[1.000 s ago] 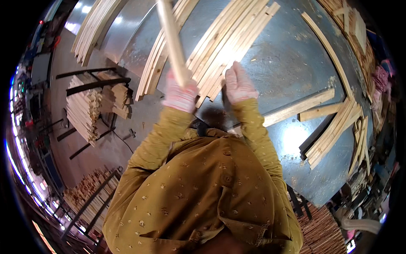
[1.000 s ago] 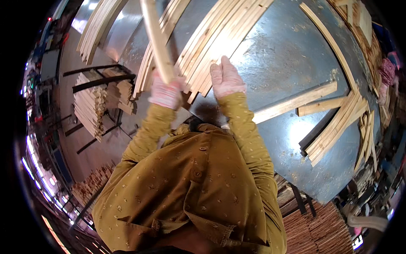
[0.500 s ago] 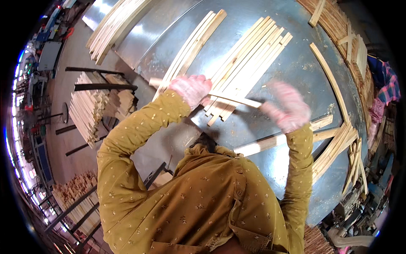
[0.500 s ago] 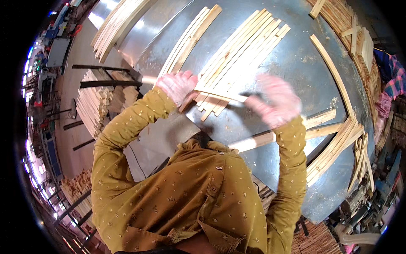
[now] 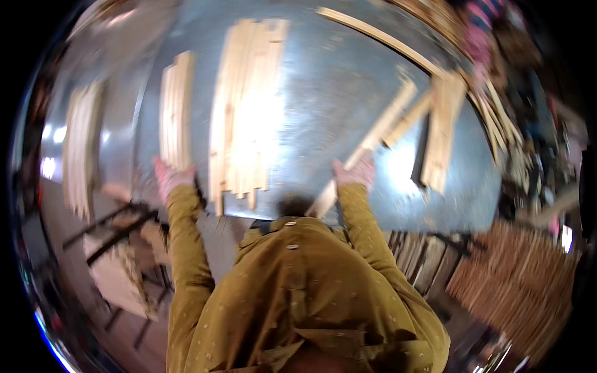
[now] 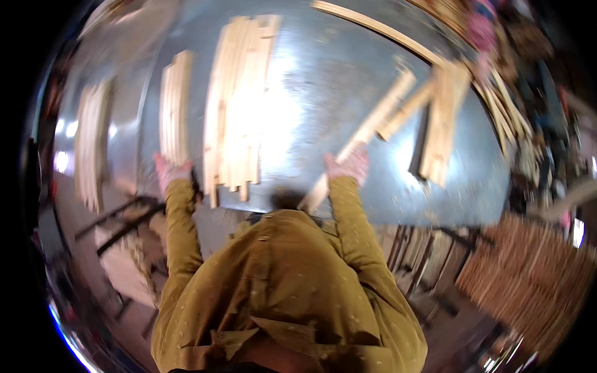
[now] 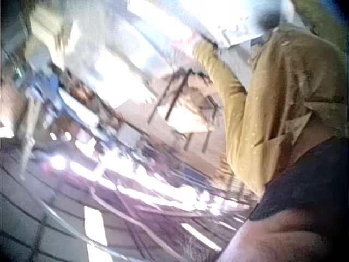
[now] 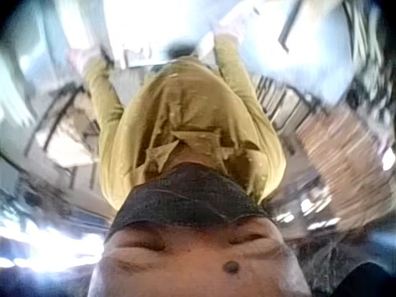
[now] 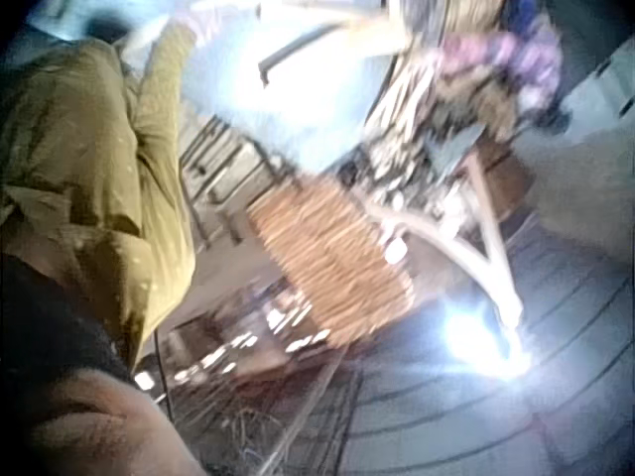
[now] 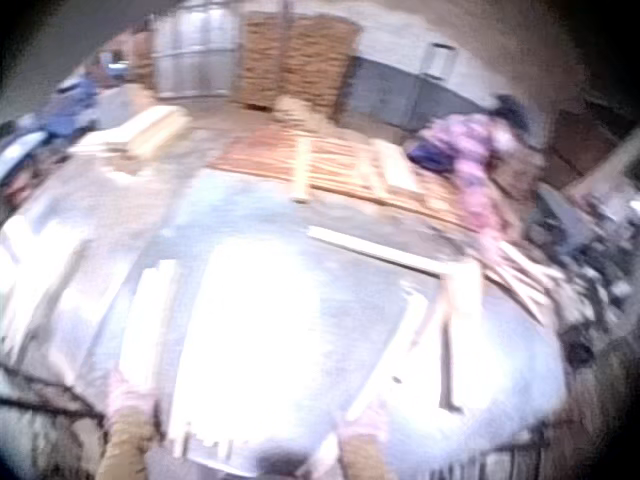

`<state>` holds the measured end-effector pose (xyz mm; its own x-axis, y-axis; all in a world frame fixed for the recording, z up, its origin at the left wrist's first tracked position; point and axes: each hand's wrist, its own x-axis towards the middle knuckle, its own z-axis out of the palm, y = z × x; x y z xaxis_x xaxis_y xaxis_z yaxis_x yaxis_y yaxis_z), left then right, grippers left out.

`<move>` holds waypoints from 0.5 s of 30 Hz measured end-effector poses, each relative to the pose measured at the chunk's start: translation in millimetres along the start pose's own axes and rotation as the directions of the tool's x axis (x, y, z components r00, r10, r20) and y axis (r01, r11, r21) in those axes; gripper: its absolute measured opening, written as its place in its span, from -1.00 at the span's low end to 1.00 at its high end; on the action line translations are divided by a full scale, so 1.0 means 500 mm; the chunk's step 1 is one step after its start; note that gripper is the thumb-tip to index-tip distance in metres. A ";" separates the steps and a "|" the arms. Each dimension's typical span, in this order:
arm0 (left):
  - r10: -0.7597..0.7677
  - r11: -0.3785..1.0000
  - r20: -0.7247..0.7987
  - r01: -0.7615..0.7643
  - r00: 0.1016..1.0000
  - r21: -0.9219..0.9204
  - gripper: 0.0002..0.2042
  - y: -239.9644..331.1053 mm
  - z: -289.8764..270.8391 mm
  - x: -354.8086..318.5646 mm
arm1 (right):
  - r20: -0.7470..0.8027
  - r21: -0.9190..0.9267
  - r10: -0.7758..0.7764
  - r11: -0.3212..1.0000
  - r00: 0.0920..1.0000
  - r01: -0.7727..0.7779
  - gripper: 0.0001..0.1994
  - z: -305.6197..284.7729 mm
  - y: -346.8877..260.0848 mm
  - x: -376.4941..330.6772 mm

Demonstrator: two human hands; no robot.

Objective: The person sorts and stacks thin wooden strips on a metal table. They pick up individual strips or small groups, align them, and place them into neat piles. The person occasionally moves stacks to different locations on the table.

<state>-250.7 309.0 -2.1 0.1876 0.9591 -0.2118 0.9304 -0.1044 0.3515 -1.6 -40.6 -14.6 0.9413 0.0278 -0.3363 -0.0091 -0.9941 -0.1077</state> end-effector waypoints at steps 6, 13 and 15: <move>-0.126 0.909 0.072 0.086 0.989 0.408 -0.08 0.078 -0.088 -0.006 | 0.097 0.337 0.249 0.902 0.963 -0.268 -0.04 -0.041 0.014 0.012; 0.099 0.833 0.055 -0.113 0.994 0.541 -0.06 0.024 -0.086 0.023 | 0.056 0.780 0.111 0.616 0.992 -0.113 -0.30 -0.014 0.129 -0.046; 0.320 0.827 -0.071 -0.242 0.945 0.507 -0.10 0.063 -0.066 0.017 | -0.056 0.821 0.110 0.571 0.992 -0.017 -0.31 -0.014 0.172 -0.059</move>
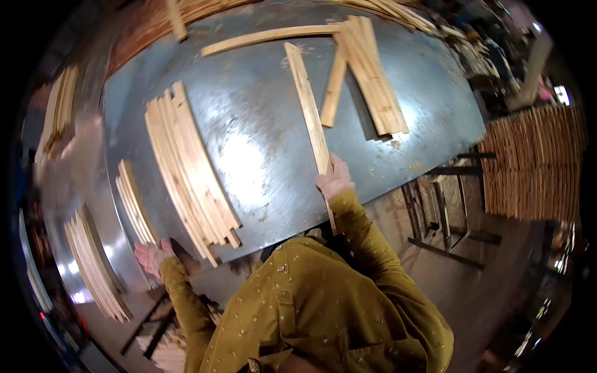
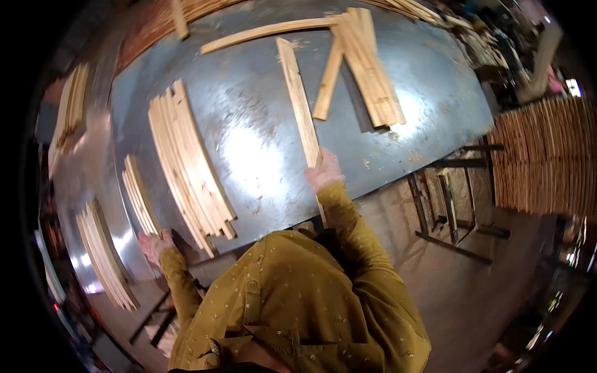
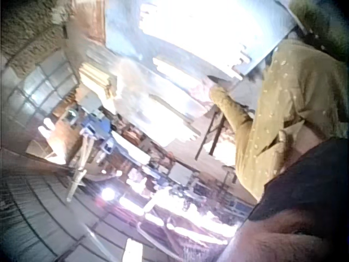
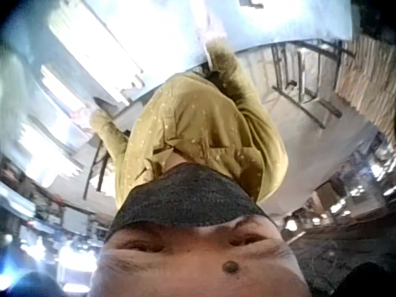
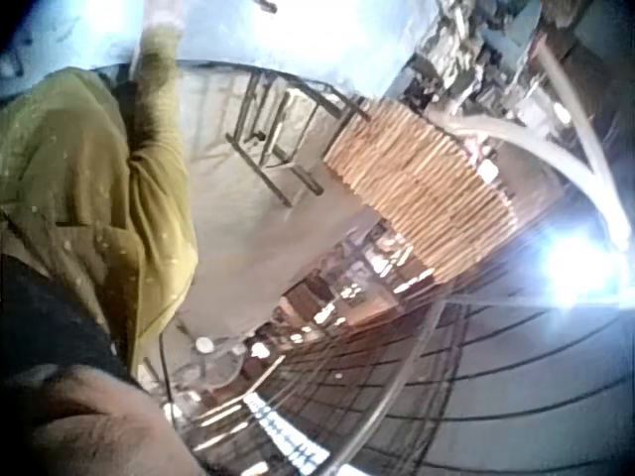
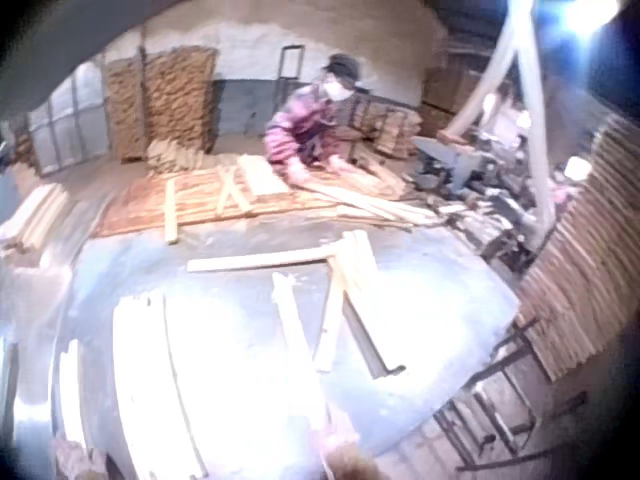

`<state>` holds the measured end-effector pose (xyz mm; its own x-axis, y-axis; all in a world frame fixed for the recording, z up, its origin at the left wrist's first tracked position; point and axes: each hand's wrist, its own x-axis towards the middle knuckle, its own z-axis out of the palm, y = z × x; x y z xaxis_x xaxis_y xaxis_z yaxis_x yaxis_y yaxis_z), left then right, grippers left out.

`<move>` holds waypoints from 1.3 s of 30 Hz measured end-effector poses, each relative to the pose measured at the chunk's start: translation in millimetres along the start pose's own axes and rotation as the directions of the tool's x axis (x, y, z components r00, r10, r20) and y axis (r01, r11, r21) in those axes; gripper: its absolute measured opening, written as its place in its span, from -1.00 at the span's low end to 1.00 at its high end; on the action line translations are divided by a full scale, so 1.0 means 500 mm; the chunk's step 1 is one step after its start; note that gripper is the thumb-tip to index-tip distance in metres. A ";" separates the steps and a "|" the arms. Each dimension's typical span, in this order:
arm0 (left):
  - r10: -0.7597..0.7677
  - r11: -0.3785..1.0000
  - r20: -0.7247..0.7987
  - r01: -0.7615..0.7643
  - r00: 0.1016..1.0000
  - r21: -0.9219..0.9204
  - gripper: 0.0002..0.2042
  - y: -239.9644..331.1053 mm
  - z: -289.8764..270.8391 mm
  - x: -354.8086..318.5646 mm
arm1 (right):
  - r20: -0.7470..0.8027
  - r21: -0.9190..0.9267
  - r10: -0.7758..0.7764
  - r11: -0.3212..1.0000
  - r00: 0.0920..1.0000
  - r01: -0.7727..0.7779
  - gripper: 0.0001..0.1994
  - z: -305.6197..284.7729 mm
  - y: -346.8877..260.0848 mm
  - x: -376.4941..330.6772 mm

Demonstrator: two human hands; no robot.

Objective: The person sorts and stacks thin wooden strips on a metal table. They pick up individual strips or small groups, align them, and place them into neat piles. The person occasionally moves stacks to different locations on the table.

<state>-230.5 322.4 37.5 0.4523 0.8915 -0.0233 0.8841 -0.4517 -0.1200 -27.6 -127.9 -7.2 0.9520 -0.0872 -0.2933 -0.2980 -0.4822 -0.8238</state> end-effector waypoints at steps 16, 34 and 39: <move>0.908 0.358 -0.031 -0.811 0.418 -0.463 -0.22 0.786 0.000 -0.475 | -0.776 0.629 0.570 0.664 0.272 0.403 -0.38 -0.776 0.516 -0.020; 0.658 0.665 0.454 -0.746 0.601 0.023 -0.23 1.019 0.003 -0.755 | -0.490 0.545 0.711 0.701 0.504 -0.459 -0.33 -0.859 1.057 0.285; 0.637 0.697 0.439 -0.716 0.634 0.024 -0.24 1.038 -0.024 -0.791 | -0.511 0.432 0.707 0.702 0.488 -0.566 -0.34 -0.848 1.070 0.310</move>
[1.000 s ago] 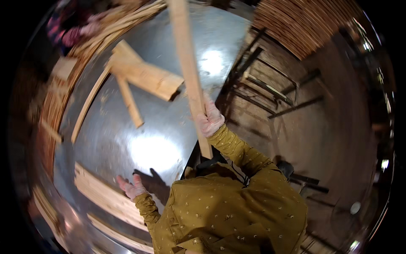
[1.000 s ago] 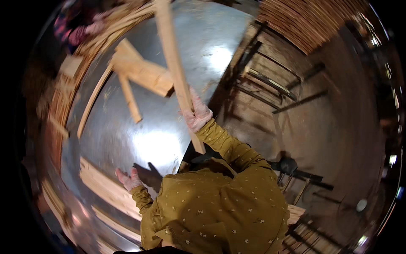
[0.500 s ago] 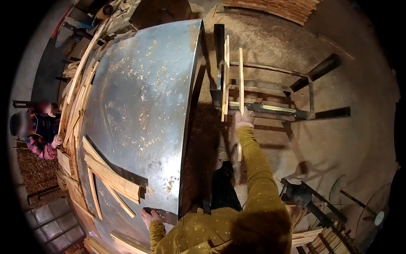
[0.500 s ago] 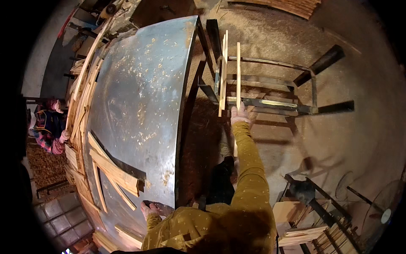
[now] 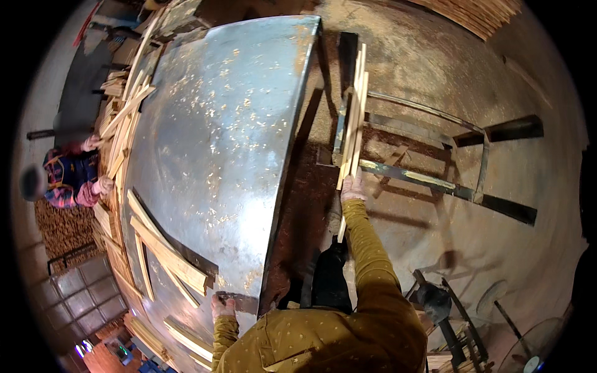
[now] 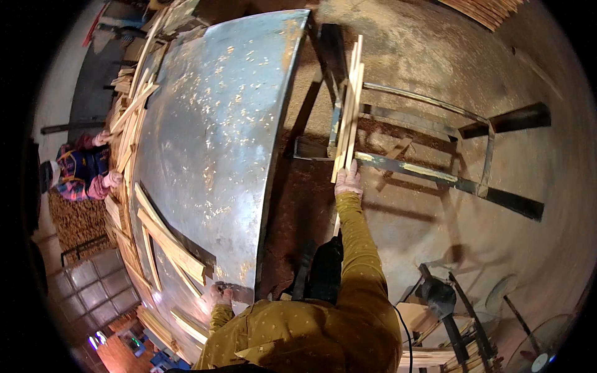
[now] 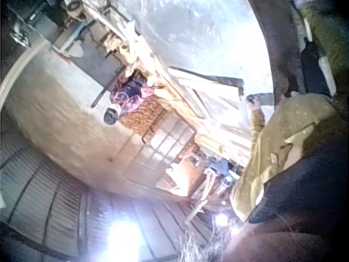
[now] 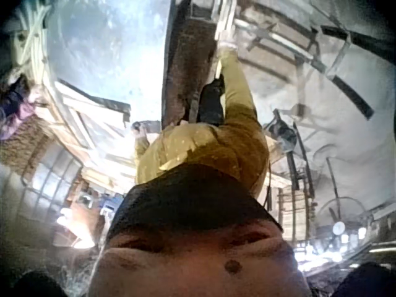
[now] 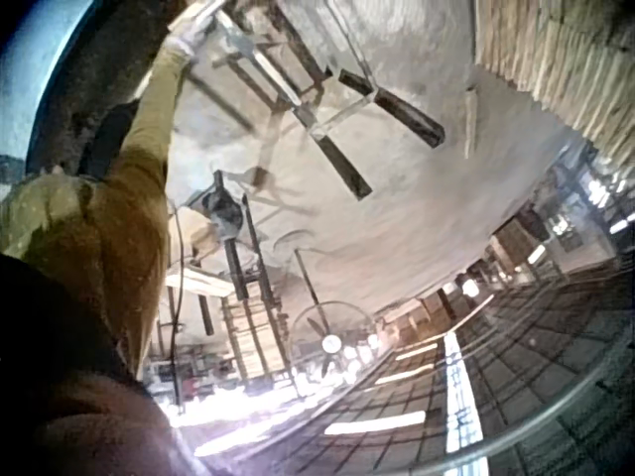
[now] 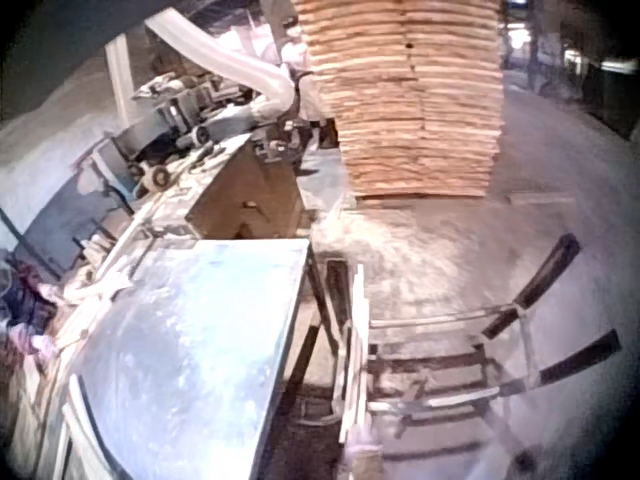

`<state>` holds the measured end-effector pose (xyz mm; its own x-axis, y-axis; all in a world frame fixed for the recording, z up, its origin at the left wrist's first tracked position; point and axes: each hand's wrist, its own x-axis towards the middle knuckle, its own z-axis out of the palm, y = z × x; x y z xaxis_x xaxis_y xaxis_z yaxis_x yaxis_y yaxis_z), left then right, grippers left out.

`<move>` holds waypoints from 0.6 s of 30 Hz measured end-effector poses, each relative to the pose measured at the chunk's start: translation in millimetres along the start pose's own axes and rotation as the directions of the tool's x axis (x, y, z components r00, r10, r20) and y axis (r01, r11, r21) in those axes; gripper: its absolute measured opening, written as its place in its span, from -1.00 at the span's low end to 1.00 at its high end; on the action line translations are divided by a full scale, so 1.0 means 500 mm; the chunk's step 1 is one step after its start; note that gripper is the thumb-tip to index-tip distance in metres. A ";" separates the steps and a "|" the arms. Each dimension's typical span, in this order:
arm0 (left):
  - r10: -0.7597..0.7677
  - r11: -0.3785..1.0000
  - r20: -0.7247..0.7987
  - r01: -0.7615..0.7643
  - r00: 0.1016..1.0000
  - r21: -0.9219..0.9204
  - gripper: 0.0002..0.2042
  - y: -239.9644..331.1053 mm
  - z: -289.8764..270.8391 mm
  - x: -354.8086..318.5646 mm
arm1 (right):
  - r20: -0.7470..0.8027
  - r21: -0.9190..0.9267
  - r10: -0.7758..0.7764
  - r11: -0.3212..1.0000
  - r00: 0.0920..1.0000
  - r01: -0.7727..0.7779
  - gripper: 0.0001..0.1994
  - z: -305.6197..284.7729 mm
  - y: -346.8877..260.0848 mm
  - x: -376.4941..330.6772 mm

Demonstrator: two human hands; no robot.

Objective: The person sorts and stacks thin wooden strips on a metal table. They pick up individual strips or small groups, align them, and place them into neat piles. The person occasionally moves stacks to different locations on the table.

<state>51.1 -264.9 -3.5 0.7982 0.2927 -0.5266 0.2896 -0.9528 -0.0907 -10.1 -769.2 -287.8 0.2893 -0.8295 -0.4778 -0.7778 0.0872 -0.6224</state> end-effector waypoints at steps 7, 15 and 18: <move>0.077 0.994 -0.223 -0.093 0.972 -0.063 -0.39 0.044 -0.058 -0.001 | 0.012 0.156 -0.031 0.987 0.999 0.029 -0.34 0.004 -0.017 0.025; -0.025 0.981 -0.321 -0.038 0.947 -0.189 -0.44 -0.055 -0.006 -0.028 | -0.068 -0.097 -0.084 0.992 0.994 0.077 -0.35 -0.049 -0.066 0.026; -0.046 0.995 -0.320 0.016 0.946 -0.095 -0.44 -0.075 0.004 -0.018 | -0.042 -0.174 0.069 0.982 0.997 -0.075 -0.08 -0.117 -0.200 0.081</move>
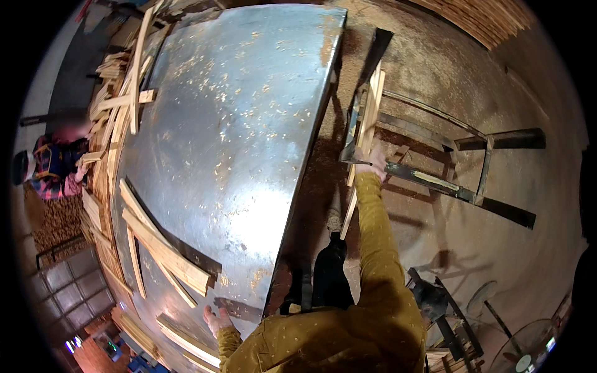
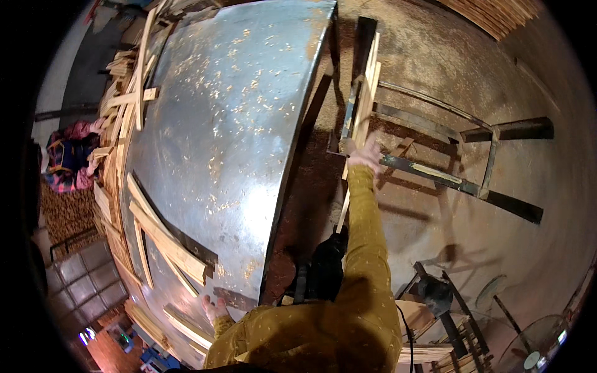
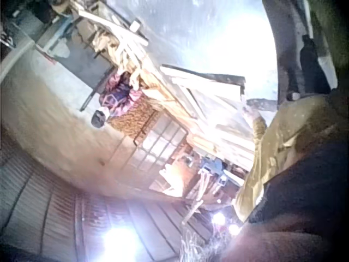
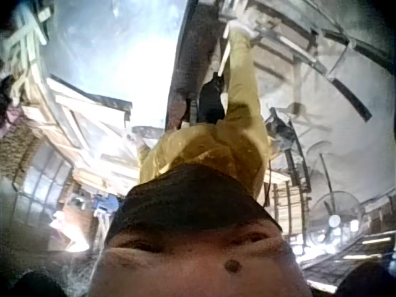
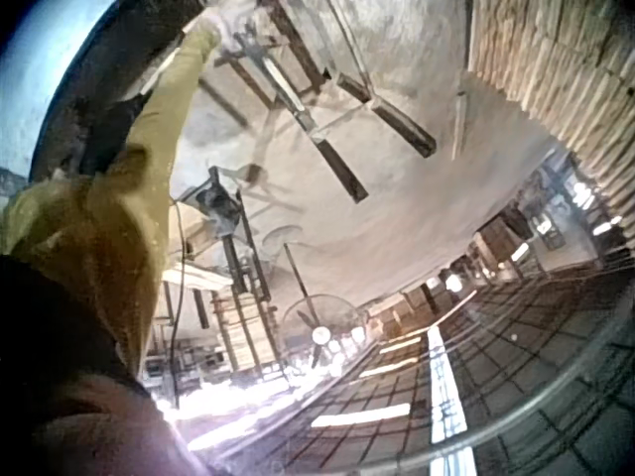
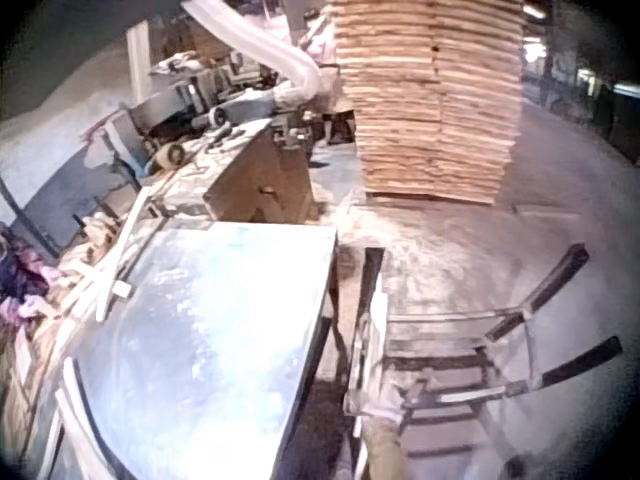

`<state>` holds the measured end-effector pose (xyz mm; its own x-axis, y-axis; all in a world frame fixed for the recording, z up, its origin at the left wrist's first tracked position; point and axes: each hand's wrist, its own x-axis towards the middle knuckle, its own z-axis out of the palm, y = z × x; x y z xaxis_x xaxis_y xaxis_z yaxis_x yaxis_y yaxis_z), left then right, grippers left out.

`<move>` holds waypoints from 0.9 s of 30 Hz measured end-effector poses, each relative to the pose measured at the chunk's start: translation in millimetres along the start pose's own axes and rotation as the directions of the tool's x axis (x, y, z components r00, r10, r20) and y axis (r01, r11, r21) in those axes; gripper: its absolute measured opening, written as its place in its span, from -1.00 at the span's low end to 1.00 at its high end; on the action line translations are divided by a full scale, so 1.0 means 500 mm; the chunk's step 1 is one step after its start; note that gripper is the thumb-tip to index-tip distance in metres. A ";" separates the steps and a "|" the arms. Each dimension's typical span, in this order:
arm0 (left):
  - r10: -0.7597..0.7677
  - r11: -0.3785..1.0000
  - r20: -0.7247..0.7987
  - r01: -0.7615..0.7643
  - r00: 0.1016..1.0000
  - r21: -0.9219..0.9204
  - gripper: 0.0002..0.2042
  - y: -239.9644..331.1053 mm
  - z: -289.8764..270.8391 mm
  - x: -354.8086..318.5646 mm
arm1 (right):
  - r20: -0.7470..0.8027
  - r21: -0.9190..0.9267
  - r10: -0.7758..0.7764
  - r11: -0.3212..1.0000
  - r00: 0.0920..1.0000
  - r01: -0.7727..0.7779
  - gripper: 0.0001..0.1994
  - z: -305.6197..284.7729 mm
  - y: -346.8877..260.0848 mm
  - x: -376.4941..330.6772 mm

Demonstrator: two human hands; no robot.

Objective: The person sorts and stacks thin wooden strips on a metal table. They pick up individual strips or small groups, align them, and place them into neat piles. The person occasionally moves stacks to different locations on the table.

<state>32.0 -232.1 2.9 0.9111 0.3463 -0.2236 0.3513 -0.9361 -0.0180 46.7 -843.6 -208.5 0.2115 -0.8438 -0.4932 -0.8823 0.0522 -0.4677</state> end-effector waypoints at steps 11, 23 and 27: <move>-0.066 0.982 0.200 0.028 0.978 0.185 -0.33 0.072 0.022 -0.029 | 0.330 -0.234 0.215 0.962 0.919 -0.141 -0.05 0.042 -0.048 0.201; 0.028 0.981 0.260 -0.077 0.965 0.179 -0.34 0.057 0.027 0.008 | 0.306 0.059 0.122 0.987 0.944 -0.147 -0.25 0.074 0.032 0.216; 0.116 0.984 0.264 -0.148 0.958 0.102 -0.36 0.061 0.017 0.002 | 0.312 -0.119 0.175 0.982 0.934 -0.144 -0.35 -0.020 -0.023 0.146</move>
<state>41.8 -260.9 -6.3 0.8565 0.2061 -0.4733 0.1892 -0.9784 -0.0837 68.1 -911.0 -231.9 0.1746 -0.6121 -0.7713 -0.9472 0.1097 -0.3014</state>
